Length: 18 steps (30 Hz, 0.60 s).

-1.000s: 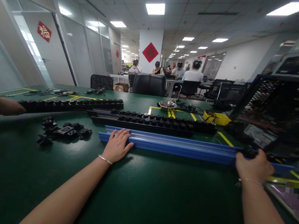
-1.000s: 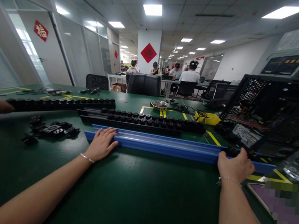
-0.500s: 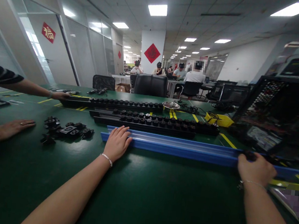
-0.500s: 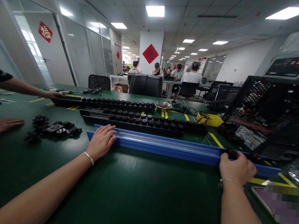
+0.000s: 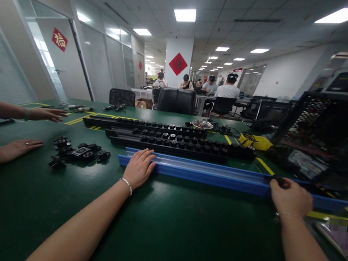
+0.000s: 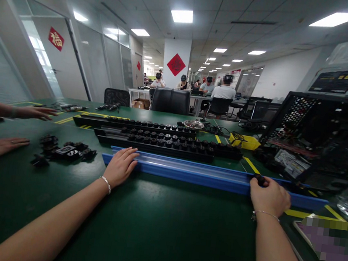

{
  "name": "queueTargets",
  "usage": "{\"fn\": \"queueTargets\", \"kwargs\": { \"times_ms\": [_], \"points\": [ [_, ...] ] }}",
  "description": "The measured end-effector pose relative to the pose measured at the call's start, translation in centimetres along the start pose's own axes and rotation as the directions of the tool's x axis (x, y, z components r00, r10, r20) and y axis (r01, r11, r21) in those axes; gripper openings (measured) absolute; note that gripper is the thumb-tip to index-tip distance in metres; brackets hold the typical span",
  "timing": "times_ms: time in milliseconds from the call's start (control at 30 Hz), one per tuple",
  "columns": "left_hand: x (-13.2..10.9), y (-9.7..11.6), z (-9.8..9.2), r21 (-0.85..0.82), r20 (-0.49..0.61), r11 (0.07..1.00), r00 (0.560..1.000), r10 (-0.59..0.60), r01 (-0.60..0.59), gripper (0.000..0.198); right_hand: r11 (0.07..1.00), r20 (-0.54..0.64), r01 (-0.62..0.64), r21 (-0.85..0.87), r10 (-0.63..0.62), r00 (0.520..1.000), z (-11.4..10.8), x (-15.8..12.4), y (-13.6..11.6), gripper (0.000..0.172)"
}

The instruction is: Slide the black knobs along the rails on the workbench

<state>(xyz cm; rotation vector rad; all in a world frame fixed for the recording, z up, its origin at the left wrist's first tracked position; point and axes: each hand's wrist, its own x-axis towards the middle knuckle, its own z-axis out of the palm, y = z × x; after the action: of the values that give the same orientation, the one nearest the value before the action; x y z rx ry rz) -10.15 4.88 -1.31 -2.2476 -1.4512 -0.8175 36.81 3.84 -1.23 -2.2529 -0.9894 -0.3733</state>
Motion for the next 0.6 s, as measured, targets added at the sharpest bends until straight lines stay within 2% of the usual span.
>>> {"fn": "queueTargets", "kwargs": {
  "times_ms": [233,367,600],
  "points": [
    [0.1,0.1,-0.1,-0.026,0.006,1.0,1.0,0.004,-0.004,0.033,0.999,0.03,0.048,0.009,-0.049,0.998,-0.3,-0.8,-1.2,0.044],
    [-0.1,-0.2,0.7,0.012,0.052,0.999,0.998,-0.038,0.037,0.036,0.998,0.086,0.053,-0.022,-0.05,0.995,-0.3,-1.1,-1.6,0.048],
    [-0.2,-0.5,1.3,0.048,0.12,0.996,0.989,-0.086,0.08,0.038,0.998,0.168,0.063,0.0,-0.062,0.984,-0.2,-1.6,-2.5,0.046]
  ]
}}
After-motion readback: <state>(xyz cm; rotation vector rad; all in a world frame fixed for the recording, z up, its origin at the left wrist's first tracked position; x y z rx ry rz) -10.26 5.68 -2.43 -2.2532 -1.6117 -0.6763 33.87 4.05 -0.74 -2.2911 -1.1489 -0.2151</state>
